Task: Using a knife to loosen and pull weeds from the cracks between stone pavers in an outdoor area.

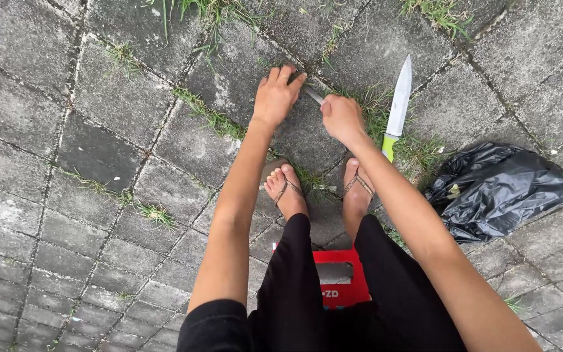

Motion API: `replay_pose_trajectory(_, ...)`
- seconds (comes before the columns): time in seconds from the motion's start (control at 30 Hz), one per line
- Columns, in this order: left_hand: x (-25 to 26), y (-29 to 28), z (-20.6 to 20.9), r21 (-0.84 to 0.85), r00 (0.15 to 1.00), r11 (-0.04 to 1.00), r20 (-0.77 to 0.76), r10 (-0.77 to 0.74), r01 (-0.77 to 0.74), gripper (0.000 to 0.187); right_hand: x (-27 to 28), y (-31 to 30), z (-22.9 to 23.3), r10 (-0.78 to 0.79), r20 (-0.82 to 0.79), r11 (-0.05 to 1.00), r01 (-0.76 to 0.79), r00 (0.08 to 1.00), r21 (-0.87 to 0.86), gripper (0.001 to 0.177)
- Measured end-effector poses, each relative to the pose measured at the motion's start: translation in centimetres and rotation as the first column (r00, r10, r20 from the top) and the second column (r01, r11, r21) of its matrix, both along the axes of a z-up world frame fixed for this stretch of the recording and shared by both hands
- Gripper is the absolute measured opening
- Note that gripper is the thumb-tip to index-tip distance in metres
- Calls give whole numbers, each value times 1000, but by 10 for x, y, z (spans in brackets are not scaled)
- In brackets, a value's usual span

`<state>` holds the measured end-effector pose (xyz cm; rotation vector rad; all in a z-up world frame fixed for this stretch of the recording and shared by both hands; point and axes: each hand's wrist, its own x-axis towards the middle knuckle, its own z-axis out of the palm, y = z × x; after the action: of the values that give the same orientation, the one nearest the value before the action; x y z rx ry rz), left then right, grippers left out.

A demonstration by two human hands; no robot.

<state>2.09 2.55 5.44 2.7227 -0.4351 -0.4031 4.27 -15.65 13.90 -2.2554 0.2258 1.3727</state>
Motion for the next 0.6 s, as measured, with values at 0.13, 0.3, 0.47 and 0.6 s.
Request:
replay_pose_trajectory(0.13,-1,-2,-10,30,998,998,38,-53,52,25,0,-6,-16,-18,-20,1000,18,1000,21,27)
replay_pose_trajectory(0.3,3,-7,-11,118,982,976,30,-188,184,15,-10,-30,-20,-431,-386,799,543,816,257,23)
replay_pose_trajectory(0.47,6,-15,-16,-26,999,999,40,-33,34,15,-24,-35,-29,-509,-372,711,623,776,326,21)
replay_pose_trajectory(0.6,22,-2,14,-285,914,878,10,405,-386,23,-7,-38,-19,-580,-228,719,623,782,309,23)
